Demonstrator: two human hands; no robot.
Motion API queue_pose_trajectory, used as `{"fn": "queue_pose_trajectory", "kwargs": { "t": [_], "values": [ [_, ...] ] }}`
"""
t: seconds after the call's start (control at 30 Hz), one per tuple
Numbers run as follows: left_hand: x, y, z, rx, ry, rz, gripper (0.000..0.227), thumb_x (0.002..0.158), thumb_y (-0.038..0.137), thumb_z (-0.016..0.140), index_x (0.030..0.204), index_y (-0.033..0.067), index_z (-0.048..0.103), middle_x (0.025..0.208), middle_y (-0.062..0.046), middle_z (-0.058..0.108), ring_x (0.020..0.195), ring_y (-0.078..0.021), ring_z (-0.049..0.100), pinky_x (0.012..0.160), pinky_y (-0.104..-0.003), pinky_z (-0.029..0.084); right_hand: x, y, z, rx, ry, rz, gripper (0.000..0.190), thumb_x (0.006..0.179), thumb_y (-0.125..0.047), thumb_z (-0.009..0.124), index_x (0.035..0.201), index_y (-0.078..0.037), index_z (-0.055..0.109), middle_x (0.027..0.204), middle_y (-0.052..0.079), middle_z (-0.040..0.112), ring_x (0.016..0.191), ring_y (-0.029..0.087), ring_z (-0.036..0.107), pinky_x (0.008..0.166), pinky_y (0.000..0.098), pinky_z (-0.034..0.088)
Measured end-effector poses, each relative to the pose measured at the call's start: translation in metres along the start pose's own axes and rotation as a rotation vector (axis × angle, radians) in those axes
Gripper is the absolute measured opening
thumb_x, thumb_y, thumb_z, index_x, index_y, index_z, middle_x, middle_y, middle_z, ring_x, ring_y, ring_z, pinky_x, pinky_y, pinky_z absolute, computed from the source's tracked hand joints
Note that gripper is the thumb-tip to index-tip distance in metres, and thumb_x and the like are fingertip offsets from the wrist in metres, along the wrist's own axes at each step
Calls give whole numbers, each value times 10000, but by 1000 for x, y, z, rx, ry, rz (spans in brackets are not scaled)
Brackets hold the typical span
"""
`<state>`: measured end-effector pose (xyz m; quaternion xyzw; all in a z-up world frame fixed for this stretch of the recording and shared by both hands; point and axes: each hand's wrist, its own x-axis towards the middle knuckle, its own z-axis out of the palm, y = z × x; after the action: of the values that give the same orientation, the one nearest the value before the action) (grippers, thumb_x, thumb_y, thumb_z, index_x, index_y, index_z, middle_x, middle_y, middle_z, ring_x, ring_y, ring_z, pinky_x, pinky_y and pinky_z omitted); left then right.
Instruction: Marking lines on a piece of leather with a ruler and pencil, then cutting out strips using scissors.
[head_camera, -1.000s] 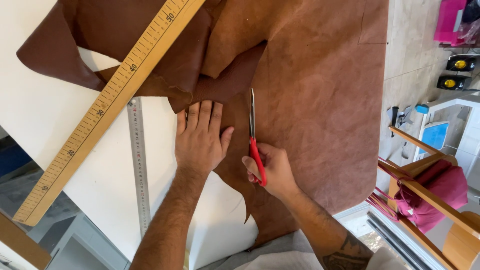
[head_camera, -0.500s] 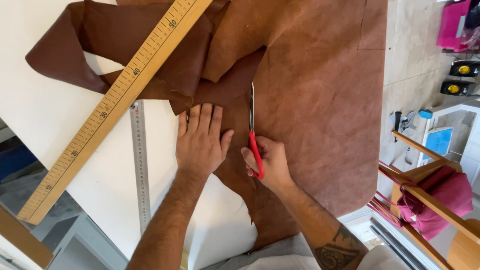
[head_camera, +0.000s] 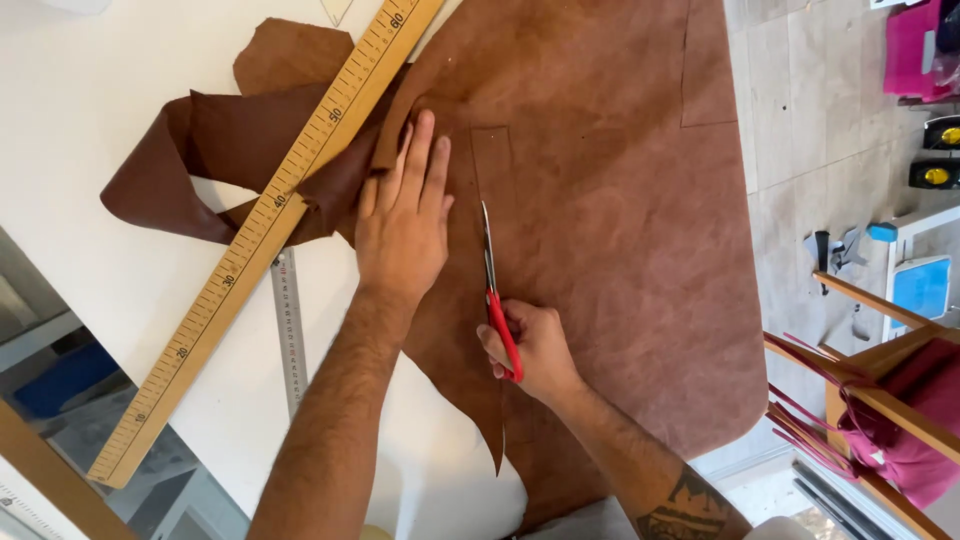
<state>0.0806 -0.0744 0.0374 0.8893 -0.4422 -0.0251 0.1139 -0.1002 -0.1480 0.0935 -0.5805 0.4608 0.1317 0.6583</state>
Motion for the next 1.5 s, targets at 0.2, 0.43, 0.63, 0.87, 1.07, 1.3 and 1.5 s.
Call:
{"fn": "queue_pose_trajectory", "kwargs": {
  "t": [0.2,0.43,0.63,0.87,1.07,1.3,1.5],
  "values": [
    [-9,-6,-1,-133,-14,1,625,1003,234,717,1556,49,491,1698,-13,264,1340,-217,578,1051,-380,542,-3,-3,-1,3,-24,4,308,864,-65,660,641,-78,448,475,54,521,368,158,543,375,283,448],
    [-11,-13,2,-143,21,24,558,1081,267,577,1573,33,459,1689,-55,300,1025,-176,618,963,-284,531,5,-23,1,56,-19,113,297,848,-36,646,648,-83,431,521,52,456,420,181,528,411,290,451],
    [-14,-19,27,-95,130,80,532,1138,285,330,1608,39,368,1701,-85,288,1205,-253,629,1025,-366,472,18,17,-2,68,-1,-97,175,862,-41,732,759,70,644,513,179,628,403,198,642,368,272,555],
    [-16,-19,36,-75,125,83,535,1133,282,328,1604,33,368,1698,-85,295,1374,-233,563,1103,-370,419,13,18,1,0,57,-138,148,864,-3,693,734,54,650,468,169,611,353,179,620,327,245,531],
    [-15,-19,29,-92,149,84,527,1136,277,321,1602,37,382,1694,-79,307,1232,-239,629,1080,-383,443,23,17,-5,154,-54,-106,141,831,-12,748,781,68,643,532,207,644,438,230,673,390,313,586],
    [-15,-21,40,-70,167,99,532,1133,285,308,1585,20,397,1683,-97,324,1364,-254,567,1139,-411,391,27,2,1,48,24,-126,154,880,-43,708,778,59,655,502,168,620,380,194,631,343,272,542],
    [-14,-19,32,-66,172,84,528,1140,290,298,1585,27,404,1682,-89,327,1305,-242,606,1132,-403,409,28,2,-2,47,11,-114,138,865,-36,727,810,73,663,514,175,621,392,195,636,349,279,553]
  ]
}}
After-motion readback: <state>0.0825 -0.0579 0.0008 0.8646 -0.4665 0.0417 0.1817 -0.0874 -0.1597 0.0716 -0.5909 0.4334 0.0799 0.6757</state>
